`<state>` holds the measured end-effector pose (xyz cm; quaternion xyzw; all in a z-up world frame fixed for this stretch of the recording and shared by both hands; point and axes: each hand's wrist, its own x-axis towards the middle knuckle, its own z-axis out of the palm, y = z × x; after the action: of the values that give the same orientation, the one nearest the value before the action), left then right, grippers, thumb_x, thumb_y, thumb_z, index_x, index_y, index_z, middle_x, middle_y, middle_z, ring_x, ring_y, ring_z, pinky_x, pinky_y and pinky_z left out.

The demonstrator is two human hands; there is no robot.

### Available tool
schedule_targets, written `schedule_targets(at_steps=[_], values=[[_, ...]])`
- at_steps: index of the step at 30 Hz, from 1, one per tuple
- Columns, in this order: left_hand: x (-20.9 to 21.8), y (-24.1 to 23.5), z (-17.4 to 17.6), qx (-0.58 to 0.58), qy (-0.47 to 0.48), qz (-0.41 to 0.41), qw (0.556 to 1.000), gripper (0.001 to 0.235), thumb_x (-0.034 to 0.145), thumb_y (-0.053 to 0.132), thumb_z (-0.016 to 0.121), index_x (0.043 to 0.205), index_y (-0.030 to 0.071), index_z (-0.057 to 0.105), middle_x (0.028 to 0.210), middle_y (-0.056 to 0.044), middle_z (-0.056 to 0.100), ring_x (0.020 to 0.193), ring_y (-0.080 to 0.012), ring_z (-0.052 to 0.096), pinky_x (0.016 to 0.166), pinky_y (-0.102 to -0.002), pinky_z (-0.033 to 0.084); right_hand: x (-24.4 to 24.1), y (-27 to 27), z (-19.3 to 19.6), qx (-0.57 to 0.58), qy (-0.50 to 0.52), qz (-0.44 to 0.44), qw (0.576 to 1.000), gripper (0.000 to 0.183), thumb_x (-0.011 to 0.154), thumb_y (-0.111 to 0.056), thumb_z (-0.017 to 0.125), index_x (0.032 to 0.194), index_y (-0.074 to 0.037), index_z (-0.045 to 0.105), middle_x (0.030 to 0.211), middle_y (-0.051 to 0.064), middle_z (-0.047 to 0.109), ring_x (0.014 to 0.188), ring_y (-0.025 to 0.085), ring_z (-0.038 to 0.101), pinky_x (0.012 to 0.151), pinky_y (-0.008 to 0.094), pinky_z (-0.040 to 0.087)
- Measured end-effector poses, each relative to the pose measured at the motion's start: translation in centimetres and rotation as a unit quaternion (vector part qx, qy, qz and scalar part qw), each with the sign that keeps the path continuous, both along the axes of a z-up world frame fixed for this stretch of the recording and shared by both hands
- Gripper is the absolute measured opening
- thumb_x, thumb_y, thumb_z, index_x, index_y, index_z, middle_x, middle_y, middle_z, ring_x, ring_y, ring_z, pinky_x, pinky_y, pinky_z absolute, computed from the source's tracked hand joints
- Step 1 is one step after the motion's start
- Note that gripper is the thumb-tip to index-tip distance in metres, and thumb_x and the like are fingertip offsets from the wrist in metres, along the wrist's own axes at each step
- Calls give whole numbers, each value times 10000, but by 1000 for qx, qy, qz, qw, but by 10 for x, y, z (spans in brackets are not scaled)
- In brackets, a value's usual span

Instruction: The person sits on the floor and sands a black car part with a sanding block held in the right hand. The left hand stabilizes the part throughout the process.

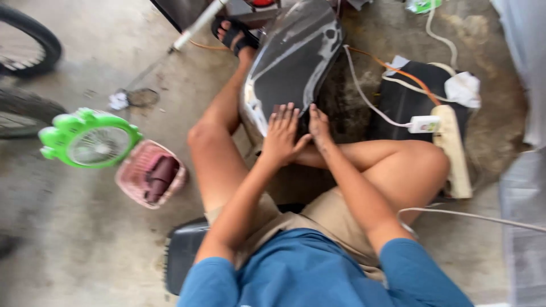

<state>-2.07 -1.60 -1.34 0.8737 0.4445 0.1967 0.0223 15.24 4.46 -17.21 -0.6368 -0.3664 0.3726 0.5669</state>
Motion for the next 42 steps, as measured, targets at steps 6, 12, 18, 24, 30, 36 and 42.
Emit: schedule_targets(at_steps=[6, 12, 18, 24, 30, 36, 42], values=[[-6, -3, 6, -30, 11, 1, 999, 915, 976, 691, 486, 1585, 13, 417, 1651, -233, 364, 1545, -392, 301, 1247, -527, 180, -1, 5, 4, -24, -6, -12, 1000, 561, 1048, -509, 533, 1131, -4, 761, 1139, 244, 724, 1166, 323, 644, 1029, 482, 492], [18, 16, 10, -27, 30, 16, 999, 923, 985, 708, 422, 1580, 3, 411, 1653, -230, 356, 1551, -380, 283, 1261, -525, 134, 2, -14, 62, -103, 31, -8, 994, 598, 1002, -592, 543, 1202, -64, 741, 1168, 147, 740, 1193, 283, 645, 1047, 424, 497], [34, 38, 13, -47, 43, 12, 998, 933, 986, 728, 380, 1586, 14, 390, 1655, -218, 345, 1552, -370, 271, 1270, -516, 126, 4, 3, 42, -53, 65, -8, 996, 527, 955, -645, 594, 1005, -156, 785, 960, 48, 748, 966, 194, 656, 872, 359, 516], [-21, -20, 17, -2, 4, -15, 1000, 869, 1000, 662, 479, 1580, 18, 416, 1633, -219, 394, 1523, -374, 347, 1259, -497, 172, -7, -28, 81, -80, 27, -8, 996, 699, 969, -649, 603, 1304, -41, 673, 1323, 215, 651, 1310, 346, 561, 1080, 468, 470], [-16, 3, 12, -10, 23, -16, 1000, 885, 1017, 695, 421, 1596, 26, 395, 1646, -223, 360, 1535, -384, 302, 1257, -526, 154, -6, -19, 56, -93, 54, -14, 994, 685, 957, -687, 581, 1305, -107, 685, 1283, 151, 690, 1266, 324, 605, 1063, 455, 483], [43, 82, 18, -108, 86, 0, 990, 868, 1047, 676, 227, 1652, 54, 198, 1712, -153, 114, 1579, -337, 75, 1274, -520, 89, 13, -9, 34, 11, 132, 61, 989, 402, 1007, -383, 558, 1264, -104, 692, 1270, 47, 686, 1177, 132, 609, 1014, 293, 478], [18, 29, 11, -25, 46, -5, 999, 933, 991, 727, 405, 1595, 17, 372, 1653, -230, 339, 1541, -394, 288, 1259, -532, 184, 12, 0, 10, -6, 140, 21, 990, 550, 967, -561, 703, 1315, -138, 671, 1310, 115, 641, 1298, 274, 548, 1143, 446, 387]])
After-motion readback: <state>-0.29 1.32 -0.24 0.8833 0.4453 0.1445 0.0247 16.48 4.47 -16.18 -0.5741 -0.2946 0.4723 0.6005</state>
